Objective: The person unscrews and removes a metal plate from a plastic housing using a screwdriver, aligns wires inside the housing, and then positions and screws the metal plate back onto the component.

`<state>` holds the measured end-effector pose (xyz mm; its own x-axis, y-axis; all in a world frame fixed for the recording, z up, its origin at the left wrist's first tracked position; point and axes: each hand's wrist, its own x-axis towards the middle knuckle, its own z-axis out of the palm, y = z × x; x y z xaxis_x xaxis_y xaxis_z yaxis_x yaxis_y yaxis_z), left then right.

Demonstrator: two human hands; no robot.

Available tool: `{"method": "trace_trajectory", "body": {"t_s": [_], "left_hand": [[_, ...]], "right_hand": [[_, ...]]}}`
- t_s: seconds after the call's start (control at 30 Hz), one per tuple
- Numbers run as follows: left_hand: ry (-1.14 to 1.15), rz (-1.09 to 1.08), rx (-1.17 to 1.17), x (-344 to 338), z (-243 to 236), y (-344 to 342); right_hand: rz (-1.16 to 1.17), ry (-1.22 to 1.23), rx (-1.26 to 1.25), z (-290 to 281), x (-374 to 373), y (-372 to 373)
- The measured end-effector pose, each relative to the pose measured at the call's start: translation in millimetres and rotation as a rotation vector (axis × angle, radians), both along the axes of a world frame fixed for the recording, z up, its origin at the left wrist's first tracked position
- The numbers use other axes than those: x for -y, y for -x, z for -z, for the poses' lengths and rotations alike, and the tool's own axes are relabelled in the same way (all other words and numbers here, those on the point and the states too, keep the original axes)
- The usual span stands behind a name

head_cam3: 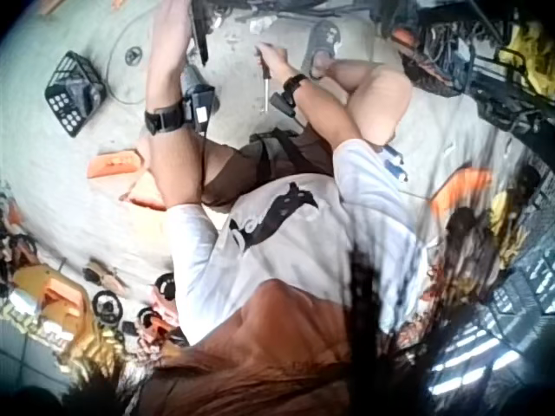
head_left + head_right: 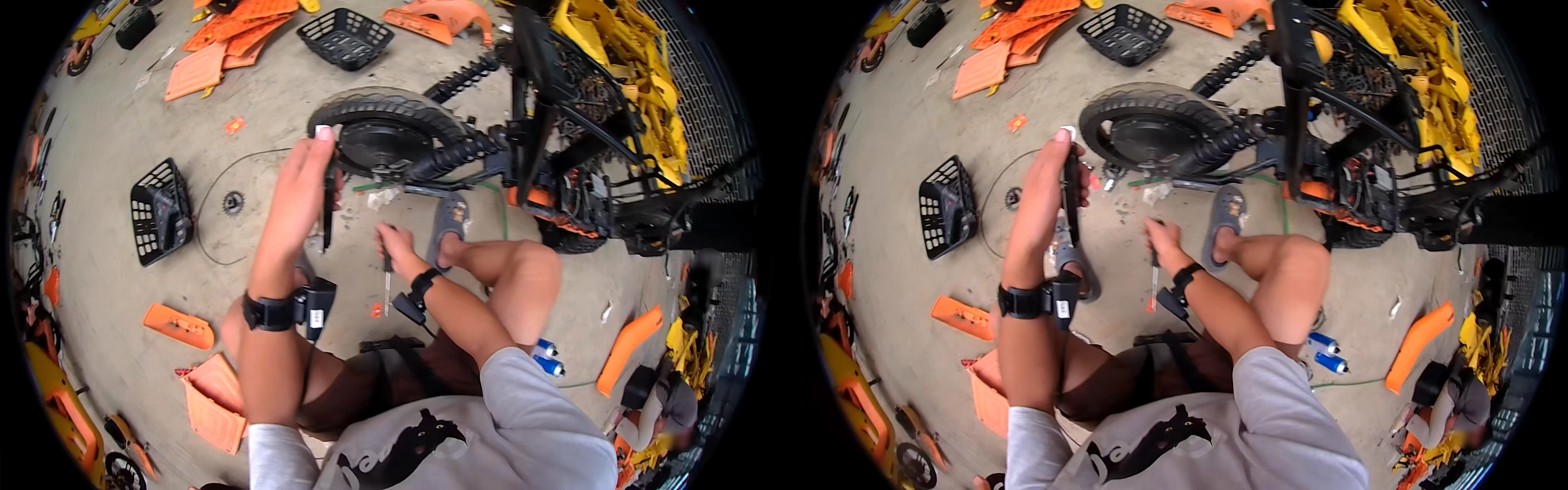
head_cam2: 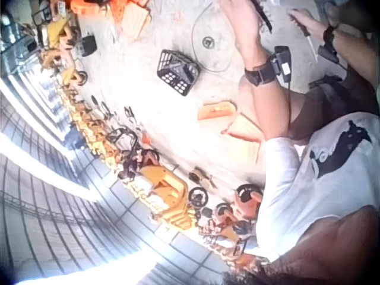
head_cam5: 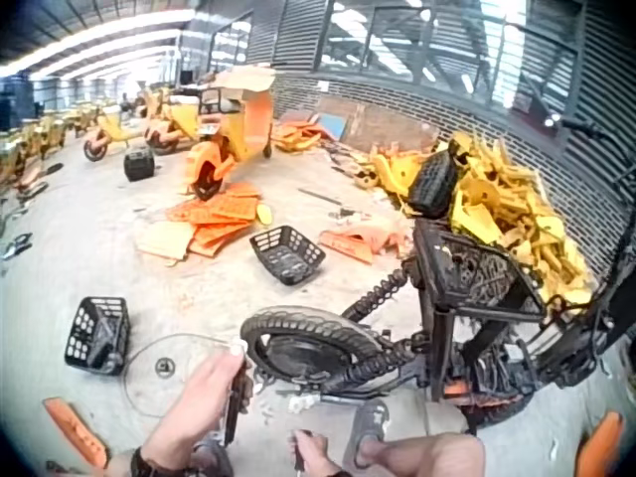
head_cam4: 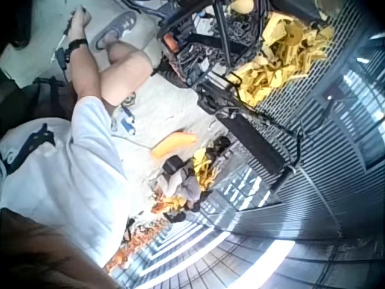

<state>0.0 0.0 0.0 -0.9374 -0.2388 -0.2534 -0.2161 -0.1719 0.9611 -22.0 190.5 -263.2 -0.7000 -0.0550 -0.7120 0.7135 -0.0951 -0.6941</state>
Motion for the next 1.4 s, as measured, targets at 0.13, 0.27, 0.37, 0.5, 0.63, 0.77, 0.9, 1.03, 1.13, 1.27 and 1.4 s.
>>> {"method": "trace_trajectory", "body": {"t_s": [0.13, 0.27, 0.37, 0.5, 0.63, 0.77, 0.9, 1.03, 1.13, 1.27, 1.4], "left_hand": [[0.08, -0.006, 0.112, 9, -12, -22], [0.189, -0.058, 0.05, 12, -9, -10], [0.264, -0.058, 0.067, 11, 2, -12], [0.276, -0.019, 0.09, 5, 3, -10], [0.258, -0.01, 0.061, 3, 2, -7], [0.267, 0.001, 0.015, 4, 8, -6], [0.043, -0.002, 0.027, 2, 0, -3], [-0.335, -0.021, -0.006, 16, 6, 0], [-0.466, -0.065, -0.011, 20, 1, -2], [-0.603, -0.091, -0.087, 25, 1, -8], [-0.598, -0.118, -0.093, 17, 0, -8]], "right_hand": [[0.108, -0.207, 0.305, 114, -32, -102], [0.089, -0.319, 0.319, 133, -42, -83], [0.098, -0.346, 0.335, 144, -38, -95], [0.095, -0.294, 0.311, 157, -37, -96], [0.077, -0.279, 0.315, 157, -38, -96], [0.163, -0.257, 0.368, 148, -60, -102], [0.163, -0.197, 0.255, 119, -62, -79], [-0.175, -0.281, -0.086, 30, -24, -19], [-0.575, -0.426, -0.525, -62, -16, 22], [-0.401, -0.363, -0.758, -207, -40, 37], [0.069, 0.17, -0.699, -262, -76, 13]]}}
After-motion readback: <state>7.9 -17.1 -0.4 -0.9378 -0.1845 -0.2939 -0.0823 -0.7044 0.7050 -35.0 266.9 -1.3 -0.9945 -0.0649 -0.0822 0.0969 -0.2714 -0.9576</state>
